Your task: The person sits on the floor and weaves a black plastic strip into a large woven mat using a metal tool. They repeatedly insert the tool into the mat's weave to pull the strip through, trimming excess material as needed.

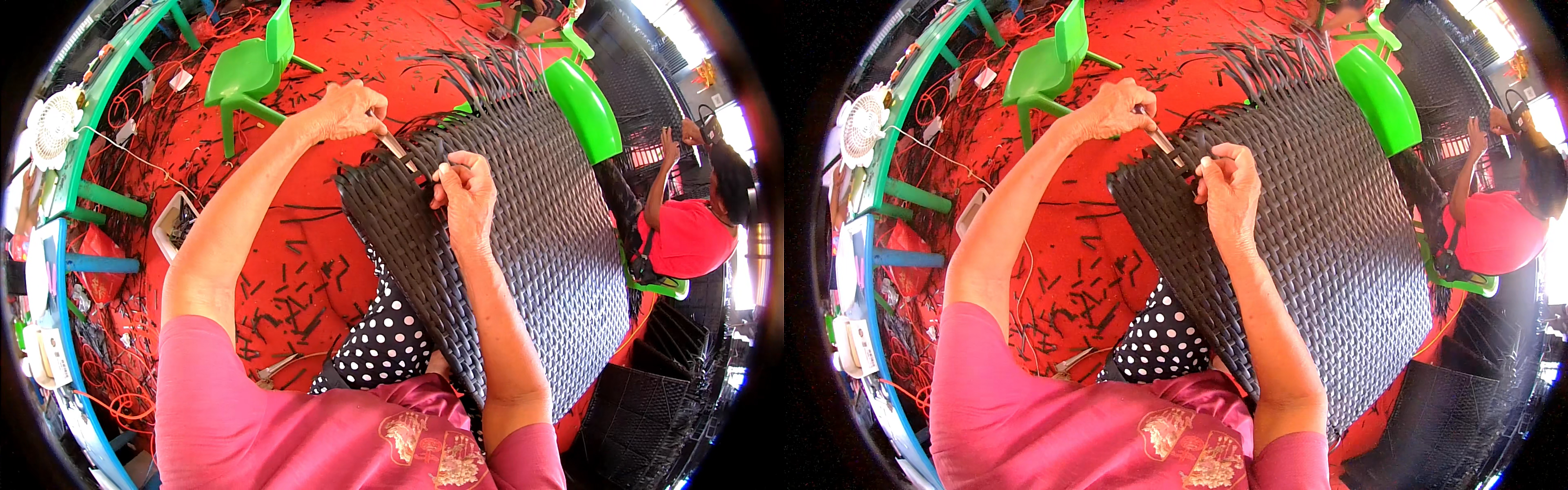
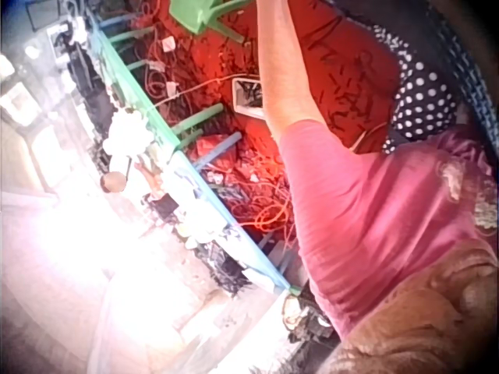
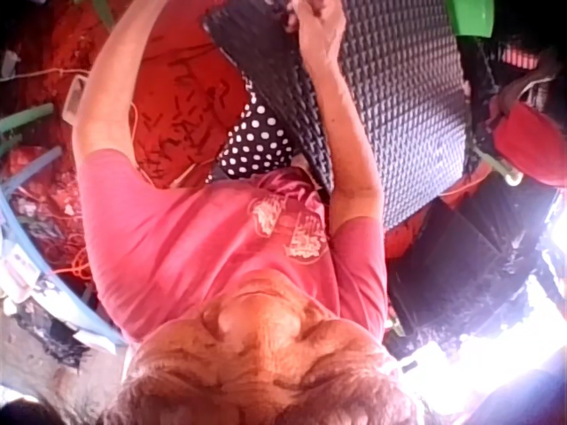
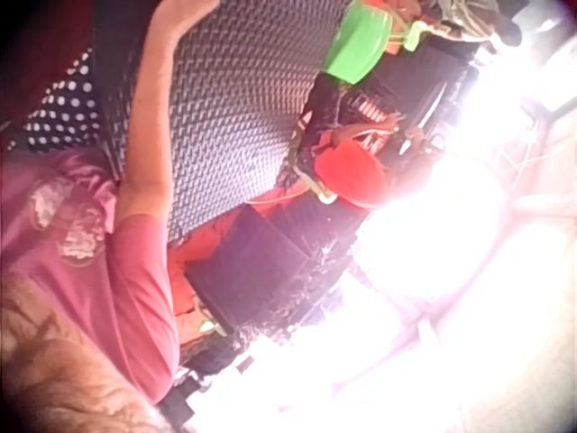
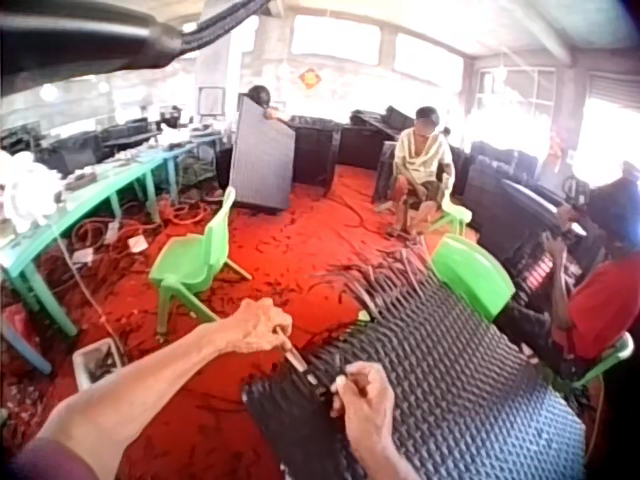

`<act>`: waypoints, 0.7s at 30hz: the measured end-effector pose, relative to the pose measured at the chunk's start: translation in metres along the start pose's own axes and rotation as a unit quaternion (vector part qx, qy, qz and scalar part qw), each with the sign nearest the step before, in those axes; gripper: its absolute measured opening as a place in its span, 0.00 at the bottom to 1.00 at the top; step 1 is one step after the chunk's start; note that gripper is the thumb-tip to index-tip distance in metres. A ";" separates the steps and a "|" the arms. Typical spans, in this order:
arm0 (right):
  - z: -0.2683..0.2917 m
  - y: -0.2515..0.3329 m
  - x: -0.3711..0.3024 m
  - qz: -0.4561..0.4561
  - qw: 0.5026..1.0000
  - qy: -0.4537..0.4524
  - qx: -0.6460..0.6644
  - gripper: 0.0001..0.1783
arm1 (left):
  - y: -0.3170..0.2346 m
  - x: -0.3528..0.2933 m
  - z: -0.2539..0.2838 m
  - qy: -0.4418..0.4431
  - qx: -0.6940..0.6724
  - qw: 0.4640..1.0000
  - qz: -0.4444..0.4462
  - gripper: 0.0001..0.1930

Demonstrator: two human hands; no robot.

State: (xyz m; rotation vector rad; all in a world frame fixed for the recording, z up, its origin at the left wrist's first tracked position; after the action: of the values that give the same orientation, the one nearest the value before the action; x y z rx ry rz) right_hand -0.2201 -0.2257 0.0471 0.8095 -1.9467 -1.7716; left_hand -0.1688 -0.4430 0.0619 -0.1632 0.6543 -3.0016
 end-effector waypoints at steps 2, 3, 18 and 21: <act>-0.001 0.004 0.000 0.008 0.999 0.001 -0.046 0.08 | 0.001 -0.004 -0.005 -0.014 -0.019 1.000 0.004 0.09; -0.002 0.007 0.000 0.005 0.997 -0.001 -0.076 0.07 | 0.004 -0.004 -0.007 -0.008 -0.035 0.999 0.011 0.09; -0.007 0.018 0.007 -0.025 0.966 -0.027 -0.254 0.08 | 0.012 -0.008 0.015 -0.055 -0.044 0.996 0.062 0.06; -0.005 0.016 0.007 0.006 0.966 -0.034 -0.256 0.06 | 0.018 -0.011 0.014 -0.064 -0.051 0.995 0.051 0.07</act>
State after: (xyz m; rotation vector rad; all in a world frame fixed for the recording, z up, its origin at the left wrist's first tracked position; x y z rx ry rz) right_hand -0.2249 -0.2332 0.0629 0.5572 -1.4145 -2.1793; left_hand -0.1556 -0.4641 0.0666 -0.3156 0.7771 -2.8330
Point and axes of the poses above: each hand's wrist, its own x-axis towards the middle knuckle, its own z-axis out of the back of the hand, y = z × x, the point moved 7 cm from there along x, towards the middle knuckle, and after that the axes turned 10 degrees about -z, right-handed, at the moved point
